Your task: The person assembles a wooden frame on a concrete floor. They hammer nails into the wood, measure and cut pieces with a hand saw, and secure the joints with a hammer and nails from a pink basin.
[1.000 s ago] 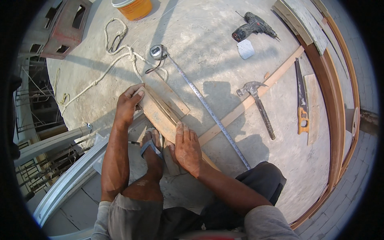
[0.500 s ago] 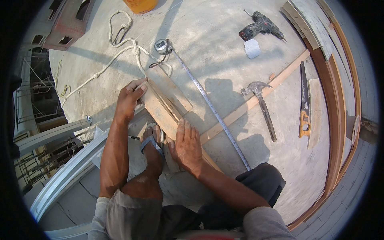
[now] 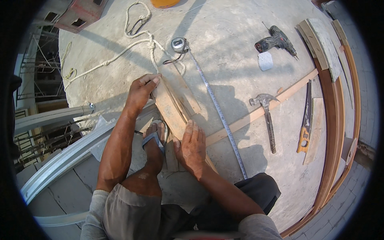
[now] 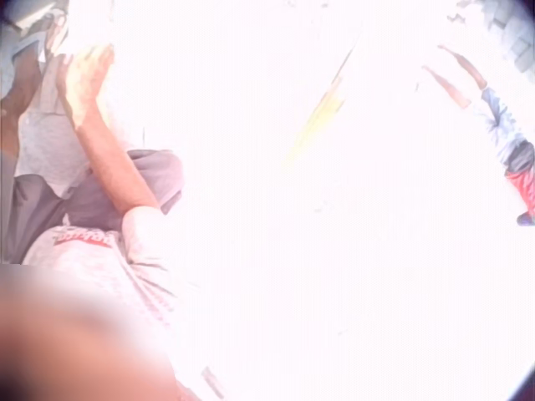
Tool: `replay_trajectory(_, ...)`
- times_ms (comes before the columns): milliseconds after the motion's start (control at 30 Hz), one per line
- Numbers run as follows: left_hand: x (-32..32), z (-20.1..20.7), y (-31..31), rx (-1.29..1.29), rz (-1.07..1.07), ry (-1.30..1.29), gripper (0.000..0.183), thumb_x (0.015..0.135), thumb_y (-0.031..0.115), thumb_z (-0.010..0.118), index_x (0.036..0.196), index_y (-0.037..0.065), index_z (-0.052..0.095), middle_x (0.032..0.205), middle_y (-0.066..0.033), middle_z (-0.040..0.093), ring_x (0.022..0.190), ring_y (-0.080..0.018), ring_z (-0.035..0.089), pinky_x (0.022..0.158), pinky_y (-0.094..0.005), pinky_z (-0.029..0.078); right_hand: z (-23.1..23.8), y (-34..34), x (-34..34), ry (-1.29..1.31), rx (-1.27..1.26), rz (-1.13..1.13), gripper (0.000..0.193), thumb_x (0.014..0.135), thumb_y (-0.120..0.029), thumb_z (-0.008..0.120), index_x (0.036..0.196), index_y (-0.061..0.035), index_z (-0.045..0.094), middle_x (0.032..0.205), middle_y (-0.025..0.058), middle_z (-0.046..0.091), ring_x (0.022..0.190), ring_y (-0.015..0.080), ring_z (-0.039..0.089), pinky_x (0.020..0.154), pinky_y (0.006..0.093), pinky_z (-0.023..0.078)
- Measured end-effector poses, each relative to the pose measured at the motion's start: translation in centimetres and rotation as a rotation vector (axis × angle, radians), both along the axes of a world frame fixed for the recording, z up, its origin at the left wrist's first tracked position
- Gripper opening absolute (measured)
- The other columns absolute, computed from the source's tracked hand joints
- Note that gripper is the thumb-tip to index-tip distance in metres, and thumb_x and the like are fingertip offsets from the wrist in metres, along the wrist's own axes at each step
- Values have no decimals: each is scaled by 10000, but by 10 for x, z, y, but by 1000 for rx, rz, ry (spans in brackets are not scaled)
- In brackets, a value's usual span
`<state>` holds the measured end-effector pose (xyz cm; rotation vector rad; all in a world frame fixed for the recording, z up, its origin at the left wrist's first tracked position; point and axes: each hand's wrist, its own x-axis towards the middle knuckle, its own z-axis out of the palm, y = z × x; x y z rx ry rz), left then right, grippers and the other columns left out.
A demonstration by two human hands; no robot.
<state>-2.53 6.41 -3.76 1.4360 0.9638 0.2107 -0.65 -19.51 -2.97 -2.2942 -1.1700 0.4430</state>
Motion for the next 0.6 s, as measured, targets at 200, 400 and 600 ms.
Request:
replay_trajectory(200, 1, 2, -1, -8, 10, 2, 264, 975, 179, 646, 1154, -3, 713, 908, -7, 692, 796, -75, 588, 734, -226, 470, -3, 0, 1, -25, -6, 23, 739, 910, -290, 608, 1412, 176, 332, 1381, 355, 429, 1259, 482, 452, 1121, 560, 327)
replay_trajectory(400, 2, 5, -1, -16, -22, 18, 279, 992, 187, 622, 1184, -3, 696, 871, 12, 674, 726, -52, 555, 668, -213, 444, -3, 0, 0, -75, -16, 13, 751, 900, -291, 635, 1411, 177, 346, 1361, 360, 469, 1272, 494, 461, 1142, 551, 319)
replay_trajectory(600, 0, 4, -9, -18, 44, -20, 307, 1012, 201, 604, 1224, -9, 677, 955, -18, 689, 802, -65, 574, 719, -217, 455, -3, 1, 0, -78, -64, -4, 736, 902, -327, 610, 1412, 147, 370, 1425, 312, 434, 1312, 419, 452, 1158, 522, 307)
